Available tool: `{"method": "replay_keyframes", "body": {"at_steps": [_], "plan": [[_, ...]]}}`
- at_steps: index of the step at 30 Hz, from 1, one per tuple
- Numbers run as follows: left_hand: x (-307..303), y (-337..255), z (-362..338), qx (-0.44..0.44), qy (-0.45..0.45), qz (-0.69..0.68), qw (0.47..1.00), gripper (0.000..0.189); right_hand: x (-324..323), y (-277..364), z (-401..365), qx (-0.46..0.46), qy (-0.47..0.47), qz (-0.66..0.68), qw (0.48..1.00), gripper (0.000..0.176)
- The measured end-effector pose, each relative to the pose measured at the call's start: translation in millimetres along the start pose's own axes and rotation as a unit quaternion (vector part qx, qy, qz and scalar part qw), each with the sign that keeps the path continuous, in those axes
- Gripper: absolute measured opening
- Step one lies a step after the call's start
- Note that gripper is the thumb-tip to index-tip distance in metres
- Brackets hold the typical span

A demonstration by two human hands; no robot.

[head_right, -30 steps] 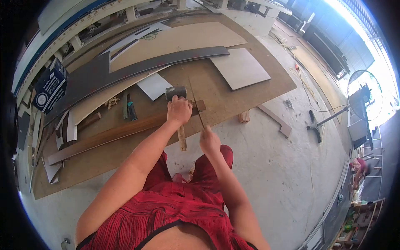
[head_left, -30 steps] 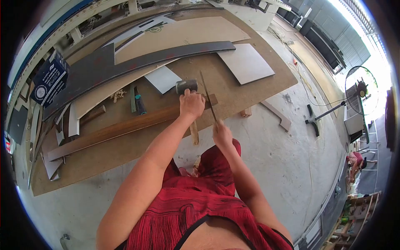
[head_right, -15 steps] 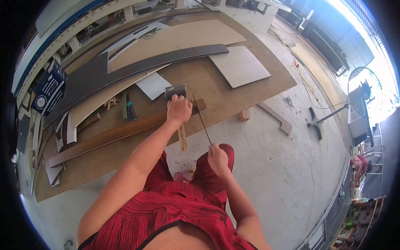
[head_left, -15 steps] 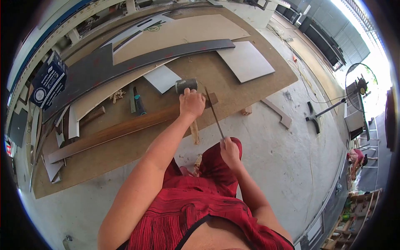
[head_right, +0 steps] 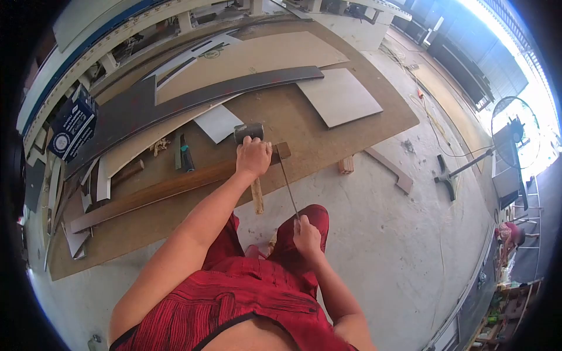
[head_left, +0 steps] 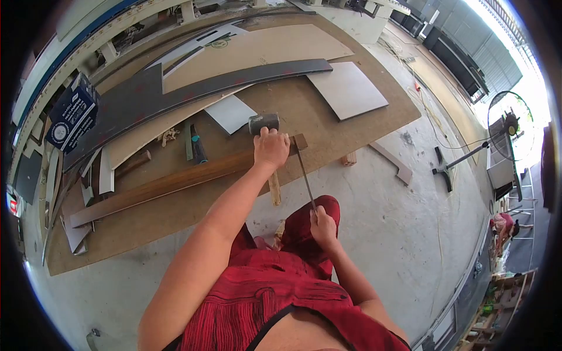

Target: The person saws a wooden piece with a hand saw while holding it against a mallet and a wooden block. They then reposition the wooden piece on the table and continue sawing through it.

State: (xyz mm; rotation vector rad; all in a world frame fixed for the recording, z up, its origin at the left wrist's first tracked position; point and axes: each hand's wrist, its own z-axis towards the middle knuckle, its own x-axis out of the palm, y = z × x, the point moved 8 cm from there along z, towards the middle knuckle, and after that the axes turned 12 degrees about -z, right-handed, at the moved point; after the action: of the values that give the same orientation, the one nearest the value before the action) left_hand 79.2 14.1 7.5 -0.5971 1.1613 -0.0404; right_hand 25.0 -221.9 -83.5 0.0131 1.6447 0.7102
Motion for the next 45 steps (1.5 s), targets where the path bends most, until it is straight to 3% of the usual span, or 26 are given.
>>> {"method": "replay_keyframes", "body": {"at_steps": [8, 18, 26, 30, 34, 45], "plan": [[3, 3, -2, 0.011, -0.011, 0.037, 0.999, 0.032, -11, 63, 95, -0.055, -0.06, 0.009, 0.997, 0.023], [3, 3, 0, 0.002, -0.003, -0.006, 1.0, 0.032, -4, 0, -3, -0.001, 0.019, -0.018, 1.0, 0.019], [2, 3, -1, 0.001, -0.003, 0.027, 1.0, 0.033, -12, 59, 96, -0.047, -0.031, -0.006, 0.998, 0.02], [2, 2, -2, -0.003, 0.01, 0.007, 1.0, 0.033, -8, 40, 69, -0.052, -0.029, 0.01, 0.998, 0.02], [1, 1, -2, 0.001, -0.003, -0.013, 1.0, 0.032, 0, -2, -1, 0.008, 0.024, -0.027, 0.999, 0.019], [0, 1, -2, -0.005, 0.004, 0.013, 1.0, 0.034, -15, 61, 96, -0.051, -0.037, 0.006, 0.998, 0.022]]}}
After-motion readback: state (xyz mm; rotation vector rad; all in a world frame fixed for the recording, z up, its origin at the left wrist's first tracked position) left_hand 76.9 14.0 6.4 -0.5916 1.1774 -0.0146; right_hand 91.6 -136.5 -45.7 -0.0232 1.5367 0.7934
